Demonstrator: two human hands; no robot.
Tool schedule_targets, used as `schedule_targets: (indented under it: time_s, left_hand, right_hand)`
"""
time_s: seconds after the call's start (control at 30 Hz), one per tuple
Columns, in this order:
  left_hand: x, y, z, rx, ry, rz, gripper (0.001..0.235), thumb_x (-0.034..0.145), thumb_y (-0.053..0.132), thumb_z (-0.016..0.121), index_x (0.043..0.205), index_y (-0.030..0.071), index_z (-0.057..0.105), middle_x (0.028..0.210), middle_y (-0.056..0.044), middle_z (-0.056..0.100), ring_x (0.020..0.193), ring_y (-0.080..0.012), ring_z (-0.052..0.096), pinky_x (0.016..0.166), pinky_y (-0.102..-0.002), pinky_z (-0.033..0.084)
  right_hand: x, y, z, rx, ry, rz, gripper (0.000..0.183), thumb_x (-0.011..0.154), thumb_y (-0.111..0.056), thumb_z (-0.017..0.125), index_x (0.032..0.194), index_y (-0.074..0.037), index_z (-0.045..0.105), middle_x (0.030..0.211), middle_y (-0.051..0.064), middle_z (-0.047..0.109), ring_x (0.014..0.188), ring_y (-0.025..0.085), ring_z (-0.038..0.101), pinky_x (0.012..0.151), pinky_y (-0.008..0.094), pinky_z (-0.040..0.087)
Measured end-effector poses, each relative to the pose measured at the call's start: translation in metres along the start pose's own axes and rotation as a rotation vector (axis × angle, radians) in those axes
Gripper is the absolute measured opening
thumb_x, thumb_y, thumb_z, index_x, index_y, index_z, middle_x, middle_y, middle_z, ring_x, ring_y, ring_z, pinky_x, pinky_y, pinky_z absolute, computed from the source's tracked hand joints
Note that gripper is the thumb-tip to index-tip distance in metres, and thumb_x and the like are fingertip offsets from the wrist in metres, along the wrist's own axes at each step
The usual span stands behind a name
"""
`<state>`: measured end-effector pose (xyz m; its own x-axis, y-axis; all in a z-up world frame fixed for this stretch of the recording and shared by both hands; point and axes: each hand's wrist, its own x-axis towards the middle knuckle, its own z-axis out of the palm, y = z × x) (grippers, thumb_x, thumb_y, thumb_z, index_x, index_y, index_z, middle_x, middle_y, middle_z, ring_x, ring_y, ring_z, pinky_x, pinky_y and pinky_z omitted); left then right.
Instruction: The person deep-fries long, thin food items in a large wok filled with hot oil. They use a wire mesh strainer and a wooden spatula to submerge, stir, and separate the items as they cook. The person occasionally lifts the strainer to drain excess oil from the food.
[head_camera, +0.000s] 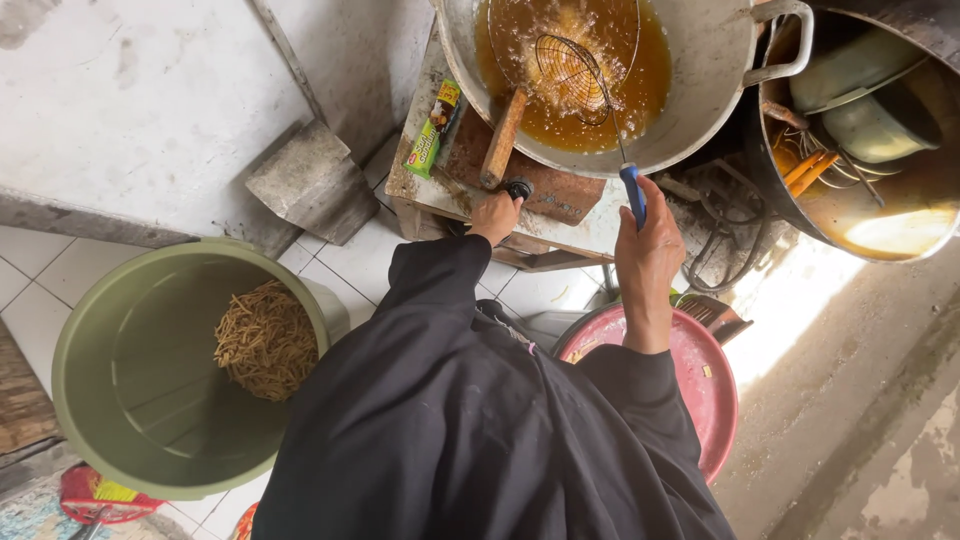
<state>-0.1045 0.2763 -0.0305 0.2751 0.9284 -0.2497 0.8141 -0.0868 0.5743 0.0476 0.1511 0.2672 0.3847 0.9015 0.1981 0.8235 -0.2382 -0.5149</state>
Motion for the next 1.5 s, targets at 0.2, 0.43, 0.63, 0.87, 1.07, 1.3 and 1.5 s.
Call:
schedule_targets:
  time_s: [0.2, 0.43, 0.63, 0.87, 1.07, 1.3, 1.5]
  left_hand:
    - [0.008, 0.008, 0.007, -0.005, 0.016, -0.037, 0.047, 0.106, 0.037, 0.036, 0.096, 0.000, 0.064, 0.082, -0.019, 0.070, 0.085, -0.0360, 0.074, 0.075, -0.048, 0.060]
    - [0.019, 0.005, 0.027, 0.081, 0.078, -0.004, 0.040, 0.104, 0.030, 0.043, 0.095, -0.002, 0.065, 0.080, -0.019, 0.071, 0.082, -0.0359, 0.075, 0.072, -0.045, 0.061]
    - [0.024, -0.002, 0.044, 0.156, 0.123, 0.047, 0.037, 0.101, 0.027, 0.049, 0.104, -0.006, 0.066, 0.084, -0.019, 0.072, 0.086, -0.0369, 0.075, 0.074, -0.048, 0.062]
    - [0.030, -0.006, 0.056, 0.191, 0.158, 0.049, 0.039, 0.101, 0.027, 0.051, 0.112, -0.008, 0.064, 0.087, -0.020, 0.074, 0.087, -0.0356, 0.076, 0.074, -0.046, 0.062]
    - [0.003, 0.002, 0.019, 0.258, 0.161, 0.071, 0.045, 0.104, 0.036, 0.049, 0.108, -0.005, 0.068, 0.081, -0.016, 0.073, 0.080, -0.0309, 0.075, 0.069, -0.041, 0.061]
    - [-0.092, 0.012, -0.105, -0.291, 0.195, -0.032, 0.029, 0.104, 0.028, 0.058, 0.113, 0.001, 0.063, 0.092, -0.022, 0.073, 0.094, -0.0415, 0.073, 0.076, -0.052, 0.057]
    - [-0.116, 0.029, -0.166, -0.609, 0.796, 0.339, 0.073, 0.099, 0.034, 0.073, 0.146, 0.002, 0.028, 0.128, -0.017, 0.041, 0.100, -0.0251, 0.058, 0.075, -0.031, 0.065]
  right_hand:
    - [-0.002, -0.003, -0.006, 0.018, -0.018, -0.013, 0.044, 0.096, -0.005, 0.070, 0.137, -0.019, 0.060, 0.102, 0.019, 0.071, 0.091, 0.040, 0.072, 0.077, 0.049, 0.054]
    - [0.000, 0.008, -0.002, -0.006, -0.012, -0.024, 0.046, 0.095, -0.008, 0.071, 0.137, -0.021, 0.060, 0.100, 0.019, 0.071, 0.090, 0.042, 0.071, 0.076, 0.051, 0.053]
    - [-0.003, 0.001, -0.009, 0.027, -0.009, -0.019, 0.045, 0.095, -0.006, 0.071, 0.137, -0.020, 0.061, 0.097, 0.019, 0.071, 0.088, 0.042, 0.071, 0.076, 0.051, 0.053]
    - [-0.003, 0.008, -0.008, 0.028, -0.008, 0.000, 0.046, 0.095, -0.008, 0.072, 0.137, -0.022, 0.061, 0.097, 0.018, 0.071, 0.089, 0.041, 0.071, 0.077, 0.051, 0.053]
    - [-0.002, 0.011, -0.008, 0.040, -0.008, 0.006, 0.045, 0.096, -0.010, 0.071, 0.138, -0.024, 0.060, 0.094, 0.016, 0.071, 0.088, 0.040, 0.071, 0.077, 0.050, 0.053]
    - [0.003, 0.012, -0.018, 0.043, 0.033, 0.006, 0.044, 0.095, -0.011, 0.072, 0.136, -0.021, 0.061, 0.094, 0.022, 0.070, 0.091, 0.046, 0.069, 0.079, 0.056, 0.051]
    - [0.033, 0.029, -0.014, 0.031, 0.109, -0.030, 0.043, 0.095, -0.009, 0.071, 0.136, -0.017, 0.059, 0.101, 0.020, 0.072, 0.095, 0.045, 0.069, 0.081, 0.056, 0.052]
